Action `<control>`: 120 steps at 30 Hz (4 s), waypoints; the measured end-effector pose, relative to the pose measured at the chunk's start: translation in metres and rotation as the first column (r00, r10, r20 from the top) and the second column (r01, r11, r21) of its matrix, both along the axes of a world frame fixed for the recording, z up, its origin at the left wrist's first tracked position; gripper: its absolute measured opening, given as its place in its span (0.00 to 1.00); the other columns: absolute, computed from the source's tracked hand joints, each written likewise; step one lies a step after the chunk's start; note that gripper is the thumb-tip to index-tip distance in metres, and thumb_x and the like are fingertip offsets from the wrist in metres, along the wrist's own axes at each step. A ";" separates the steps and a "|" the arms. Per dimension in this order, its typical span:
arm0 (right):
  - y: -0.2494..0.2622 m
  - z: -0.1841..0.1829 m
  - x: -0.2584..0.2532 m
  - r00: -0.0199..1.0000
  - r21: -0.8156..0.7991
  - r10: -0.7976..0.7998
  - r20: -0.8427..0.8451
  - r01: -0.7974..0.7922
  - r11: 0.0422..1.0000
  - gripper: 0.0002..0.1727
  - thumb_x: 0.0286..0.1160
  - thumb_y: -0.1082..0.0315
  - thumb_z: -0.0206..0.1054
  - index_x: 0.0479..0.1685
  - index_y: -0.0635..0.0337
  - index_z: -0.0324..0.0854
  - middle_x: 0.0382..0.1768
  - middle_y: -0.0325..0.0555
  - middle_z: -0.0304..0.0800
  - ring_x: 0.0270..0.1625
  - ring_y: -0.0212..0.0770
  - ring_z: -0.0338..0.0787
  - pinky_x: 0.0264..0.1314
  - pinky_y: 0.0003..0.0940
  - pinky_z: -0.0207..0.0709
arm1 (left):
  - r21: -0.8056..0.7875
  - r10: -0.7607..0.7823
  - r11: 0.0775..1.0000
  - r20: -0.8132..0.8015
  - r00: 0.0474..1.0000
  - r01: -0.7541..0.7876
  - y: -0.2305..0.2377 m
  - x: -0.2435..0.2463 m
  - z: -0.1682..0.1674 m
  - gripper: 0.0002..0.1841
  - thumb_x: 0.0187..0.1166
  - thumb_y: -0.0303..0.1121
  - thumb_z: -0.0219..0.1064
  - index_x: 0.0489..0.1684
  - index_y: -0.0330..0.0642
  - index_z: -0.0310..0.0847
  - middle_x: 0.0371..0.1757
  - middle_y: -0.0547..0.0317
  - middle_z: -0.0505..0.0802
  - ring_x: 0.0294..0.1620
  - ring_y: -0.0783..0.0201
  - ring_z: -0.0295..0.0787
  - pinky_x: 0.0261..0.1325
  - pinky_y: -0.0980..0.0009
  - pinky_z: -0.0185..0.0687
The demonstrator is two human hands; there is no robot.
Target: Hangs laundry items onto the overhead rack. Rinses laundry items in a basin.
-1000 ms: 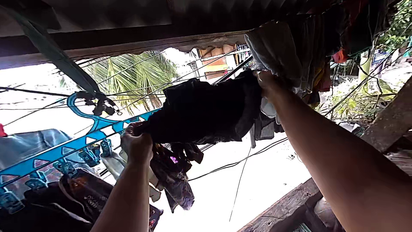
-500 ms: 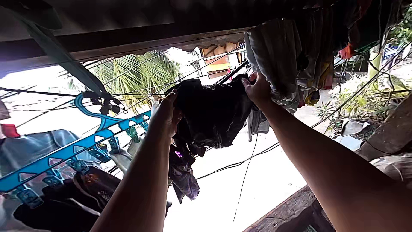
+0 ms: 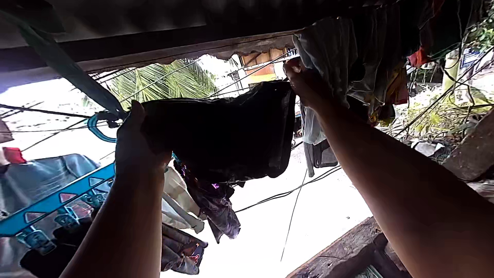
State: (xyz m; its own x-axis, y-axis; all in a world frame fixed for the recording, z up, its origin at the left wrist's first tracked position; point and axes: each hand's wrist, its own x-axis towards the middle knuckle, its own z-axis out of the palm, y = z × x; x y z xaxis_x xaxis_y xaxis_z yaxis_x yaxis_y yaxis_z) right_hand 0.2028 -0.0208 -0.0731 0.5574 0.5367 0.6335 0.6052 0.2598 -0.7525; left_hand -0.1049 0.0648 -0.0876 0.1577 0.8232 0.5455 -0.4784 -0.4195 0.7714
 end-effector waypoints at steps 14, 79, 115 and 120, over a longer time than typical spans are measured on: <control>-0.002 -0.050 0.017 0.958 -0.452 0.027 -0.286 -0.160 0.878 0.45 0.71 0.56 0.80 0.87 0.60 0.62 0.77 0.67 0.73 0.77 0.65 0.75 0.69 0.69 0.72 | -0.273 0.210 0.923 -0.236 0.949 -0.273 0.022 0.015 -0.043 0.38 0.77 0.38 0.74 0.87 0.50 0.57 0.74 0.52 0.82 0.71 0.58 0.83 0.68 0.56 0.84; -0.253 -0.432 -0.412 0.788 -0.919 0.517 -0.335 -0.151 -0.365 0.63 0.63 0.55 0.84 0.98 0.42 0.42 0.92 0.78 0.36 0.82 0.87 0.61 0.73 0.86 0.58 | -0.121 -0.123 0.992 -0.991 0.061 0.030 -0.347 -0.395 -0.405 0.25 0.73 0.30 0.73 0.72 0.37 0.82 0.69 0.37 0.88 0.73 0.37 0.82 0.76 0.39 0.73; -0.269 -0.459 -0.465 0.873 -0.871 0.243 -0.423 -0.465 0.156 0.21 0.76 0.54 0.74 0.52 0.65 0.87 0.45 0.61 0.91 0.52 0.57 0.89 0.61 0.63 0.77 | 0.049 0.025 0.943 -0.997 0.077 0.329 -0.354 -0.424 -0.449 0.19 0.86 0.44 0.56 0.60 0.52 0.92 0.63 0.60 0.94 0.72 0.55 0.86 0.85 0.42 0.58; -0.284 -0.397 -0.434 0.831 -0.749 -0.065 -0.552 -0.460 0.476 0.15 0.83 0.60 0.69 0.45 0.66 0.89 0.34 0.51 0.91 0.36 0.41 0.88 0.47 0.45 0.82 | -0.060 -0.165 0.965 -0.894 0.416 0.254 -0.344 -0.434 -0.445 0.17 0.79 0.36 0.64 0.63 0.46 0.90 0.62 0.61 0.94 0.69 0.61 0.87 0.82 0.52 0.69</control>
